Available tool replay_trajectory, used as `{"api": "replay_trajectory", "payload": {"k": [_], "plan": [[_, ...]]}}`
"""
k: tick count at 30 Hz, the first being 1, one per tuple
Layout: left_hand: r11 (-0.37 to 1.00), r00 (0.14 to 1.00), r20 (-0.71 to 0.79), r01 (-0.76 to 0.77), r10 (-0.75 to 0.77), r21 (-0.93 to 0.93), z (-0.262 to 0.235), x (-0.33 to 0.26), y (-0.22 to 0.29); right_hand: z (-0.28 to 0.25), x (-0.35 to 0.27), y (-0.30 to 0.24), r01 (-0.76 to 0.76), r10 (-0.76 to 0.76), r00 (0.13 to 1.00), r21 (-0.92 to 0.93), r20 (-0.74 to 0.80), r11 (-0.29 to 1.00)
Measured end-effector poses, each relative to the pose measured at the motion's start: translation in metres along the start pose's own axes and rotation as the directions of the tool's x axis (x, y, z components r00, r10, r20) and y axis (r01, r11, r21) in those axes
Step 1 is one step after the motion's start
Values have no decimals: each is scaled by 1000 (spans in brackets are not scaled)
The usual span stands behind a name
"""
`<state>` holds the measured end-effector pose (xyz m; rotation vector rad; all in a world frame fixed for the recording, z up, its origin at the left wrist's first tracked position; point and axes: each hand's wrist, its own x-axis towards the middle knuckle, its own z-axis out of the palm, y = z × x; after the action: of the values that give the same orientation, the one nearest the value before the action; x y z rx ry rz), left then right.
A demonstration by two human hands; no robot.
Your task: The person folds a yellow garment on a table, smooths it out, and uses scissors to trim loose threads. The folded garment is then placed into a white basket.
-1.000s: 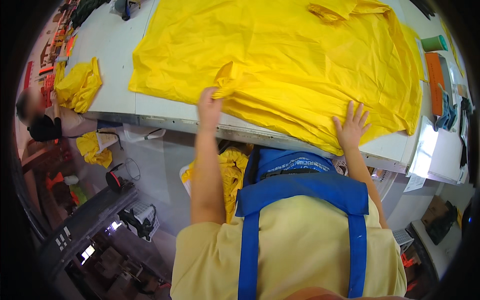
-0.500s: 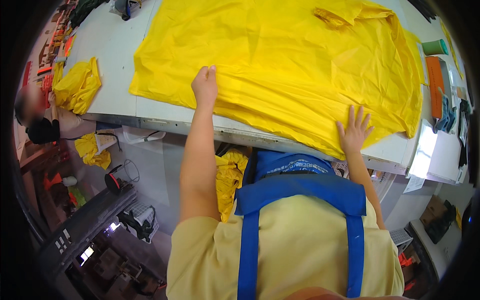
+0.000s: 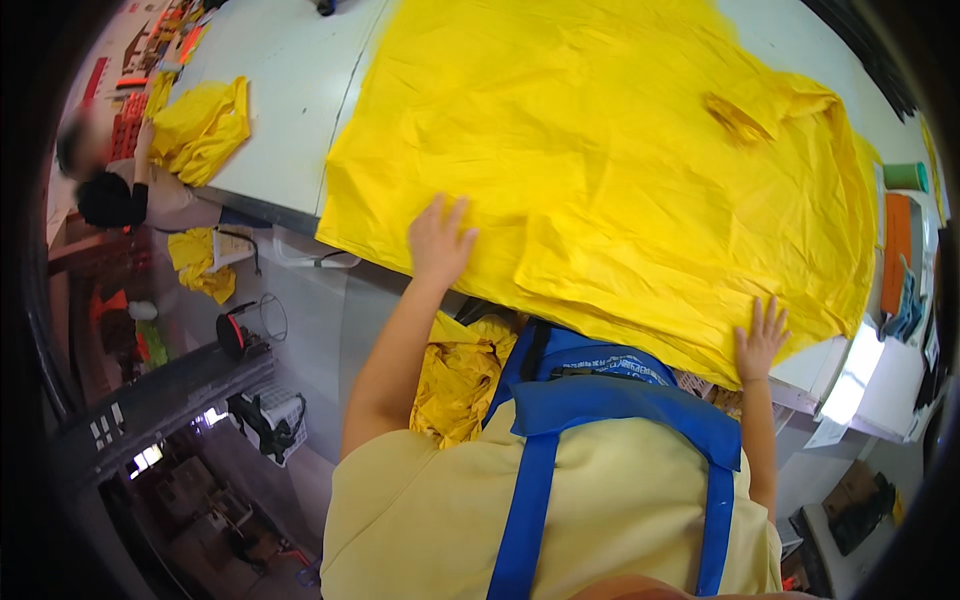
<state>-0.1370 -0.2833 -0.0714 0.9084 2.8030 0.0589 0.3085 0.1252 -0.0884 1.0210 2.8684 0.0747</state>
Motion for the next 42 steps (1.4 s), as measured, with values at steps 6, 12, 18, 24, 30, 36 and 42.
{"api": "replay_trajectory", "payload": {"k": [6, 12, 18, 24, 30, 36, 42], "plan": [[988, 977, -191, 113, -92, 105, 30, 58, -163, 19, 9, 9, -204, 206, 978, 212, 10, 956], [722, 728, 9, 681, -685, -122, -30, 95, -210, 33, 22, -4, -400, 429, 898, 225, -97, 889], [826, 880, 11, 451, -476, -339, -48, 117, -241, 30, 27, -14, -402, 419, 897, 136, -143, 906], [994, 872, -479, 80, -105, -72, -91, 79, -159, 30, 25, -12, -344, 363, 912, 128, -188, 930], [988, 771, -622, -57, 137, 146, -94, 57, -145, 19, 30, -25, -364, 372, 911, 78, -175, 928], [272, 817, 520, 574, -249, -772, -69, 82, -184, 31, 26, -10, -280, 306, 922, 138, -235, 950], [753, 829, 92, 543, -552, -372, -39, 114, -198, 26, 26, -19, -377, 382, 905, 62, -188, 924]]}}
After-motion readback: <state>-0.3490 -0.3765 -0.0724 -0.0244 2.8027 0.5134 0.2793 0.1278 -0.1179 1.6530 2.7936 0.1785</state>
